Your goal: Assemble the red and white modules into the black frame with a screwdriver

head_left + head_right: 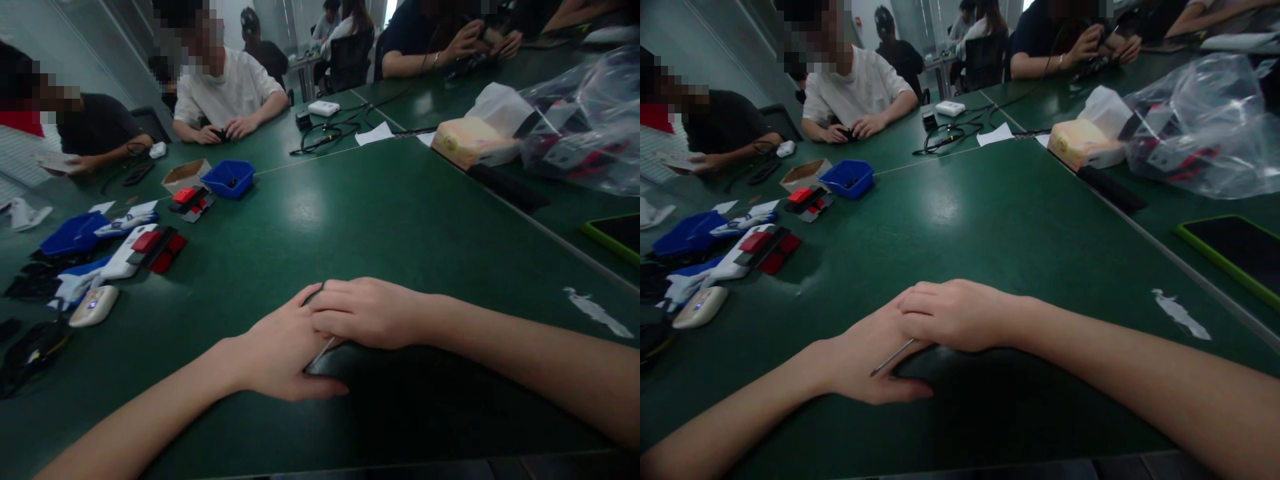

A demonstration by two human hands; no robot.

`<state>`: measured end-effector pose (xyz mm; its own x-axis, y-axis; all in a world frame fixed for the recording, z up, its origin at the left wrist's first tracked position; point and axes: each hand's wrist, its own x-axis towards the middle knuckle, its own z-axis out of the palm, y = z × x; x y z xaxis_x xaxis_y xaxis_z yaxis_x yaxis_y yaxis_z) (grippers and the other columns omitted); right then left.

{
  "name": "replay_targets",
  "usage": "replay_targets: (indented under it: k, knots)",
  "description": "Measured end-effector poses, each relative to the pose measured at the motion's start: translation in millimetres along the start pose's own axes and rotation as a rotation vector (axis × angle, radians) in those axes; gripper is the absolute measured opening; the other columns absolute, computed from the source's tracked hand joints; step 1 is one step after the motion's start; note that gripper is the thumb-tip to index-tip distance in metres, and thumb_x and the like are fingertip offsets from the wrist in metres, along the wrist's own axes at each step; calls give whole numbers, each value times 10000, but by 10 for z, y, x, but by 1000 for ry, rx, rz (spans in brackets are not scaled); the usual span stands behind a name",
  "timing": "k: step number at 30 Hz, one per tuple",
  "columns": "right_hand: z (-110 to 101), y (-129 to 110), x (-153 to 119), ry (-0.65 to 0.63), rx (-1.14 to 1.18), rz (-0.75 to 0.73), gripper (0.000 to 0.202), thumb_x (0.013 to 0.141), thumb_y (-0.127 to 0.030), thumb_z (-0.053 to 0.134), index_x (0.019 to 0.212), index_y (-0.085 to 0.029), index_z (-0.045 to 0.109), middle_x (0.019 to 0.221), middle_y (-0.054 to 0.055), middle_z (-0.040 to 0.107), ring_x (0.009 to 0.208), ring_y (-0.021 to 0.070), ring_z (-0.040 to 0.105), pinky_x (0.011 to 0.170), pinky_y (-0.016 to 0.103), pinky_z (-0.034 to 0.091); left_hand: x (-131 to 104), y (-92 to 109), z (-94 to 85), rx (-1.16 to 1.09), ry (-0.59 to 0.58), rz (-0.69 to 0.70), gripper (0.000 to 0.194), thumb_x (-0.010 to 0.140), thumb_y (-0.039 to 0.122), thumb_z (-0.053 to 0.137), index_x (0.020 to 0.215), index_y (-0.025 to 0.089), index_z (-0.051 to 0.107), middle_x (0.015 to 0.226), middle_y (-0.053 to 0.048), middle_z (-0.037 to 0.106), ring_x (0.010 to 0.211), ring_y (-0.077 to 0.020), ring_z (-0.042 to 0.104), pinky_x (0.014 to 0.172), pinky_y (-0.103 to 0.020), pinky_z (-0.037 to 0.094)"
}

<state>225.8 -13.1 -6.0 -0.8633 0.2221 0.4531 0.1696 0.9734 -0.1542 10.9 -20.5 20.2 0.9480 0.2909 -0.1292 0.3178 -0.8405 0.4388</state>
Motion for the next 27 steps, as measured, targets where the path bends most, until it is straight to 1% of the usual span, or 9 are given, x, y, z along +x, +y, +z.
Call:
replay_targets:
  k: [2,4,6,8,13,17,22,25,27]
  knots:
    - [-16,2,-11,10,-14,-41,296,1092,-220,406,1072,-119,683,1096,114,732,979,205,625,833,335,533,-23,-12,-36,-10,-23,7,711,878,542,720,1497,248,531,1575,-106,543,1475,-351,482,1316,-581,181]
    - [-35,-2,-31,3,-47,-39,297,1092,-219,397,1120,-128,679,1117,102,737,918,202,637,700,317,520,-36,-36,-59,-31,-35,15,741,878,554,711,1523,254,502,1590,-103,527,1482,-362,475,1322,-612,109]
    - [-47,-19,-58,-39,-84,6,264,1084,-225,425,1161,-162,669,1127,72,741,825,191,642,514,302,418,-44,-50,-65,-53,-55,30,741,883,546,702,1533,263,488,1594,-94,524,1502,-364,448,1323,-625,60]
    - [-50,-40,-83,-79,-99,35,237,1078,-245,462,1188,-184,663,1135,51,747,801,177,654,455,297,345,-53,-53,-63,-69,-60,52,721,874,526,710,1513,258,512,1580,-89,541,1506,-362,444,1326,-621,41]
    - [-47,-91,-79,-57,-46,49,201,1065,-292,529,1121,-180,687,1160,50,751,861,149,674,471,281,362,-76,-41,-61,-97,-56,89,586,864,444,719,1410,258,618,1495,-82,629,1467,-370,492,1320,-641,23]
    - [-44,-102,-61,-60,-46,44,198,1061,-302,550,1134,-180,687,1111,46,758,823,147,670,452,285,317,-71,-33,-68,-93,-30,90,610,831,443,745,1407,283,626,1490,-76,632,1480,-396,467,1312,-655,101]
    - [-13,-76,-87,-4,-76,9,272,1094,-333,462,1120,-177,683,1124,64,751,837,150,646,504,278,337,-68,-42,-79,-114,-58,80,558,832,438,756,1354,266,663,1421,-74,687,1400,-371,562,1323,-636,66]
    - [-14,-33,-105,6,-90,7,313,1109,-320,405,1125,-168,678,1076,60,746,816,150,626,497,290,319,-68,-40,-78,-123,-48,80,610,842,460,744,1406,262,623,1502,-88,622,1424,-380,536,1312,-661,70]
    - [-27,16,-127,31,-112,-1,369,1116,-338,379,981,-178,683,957,48,726,740,145,587,485,295,281,-65,-35,-62,-129,-34,80,660,859,446,730,1471,272,560,1500,-83,624,1456,-372,501,1311,-655,96]
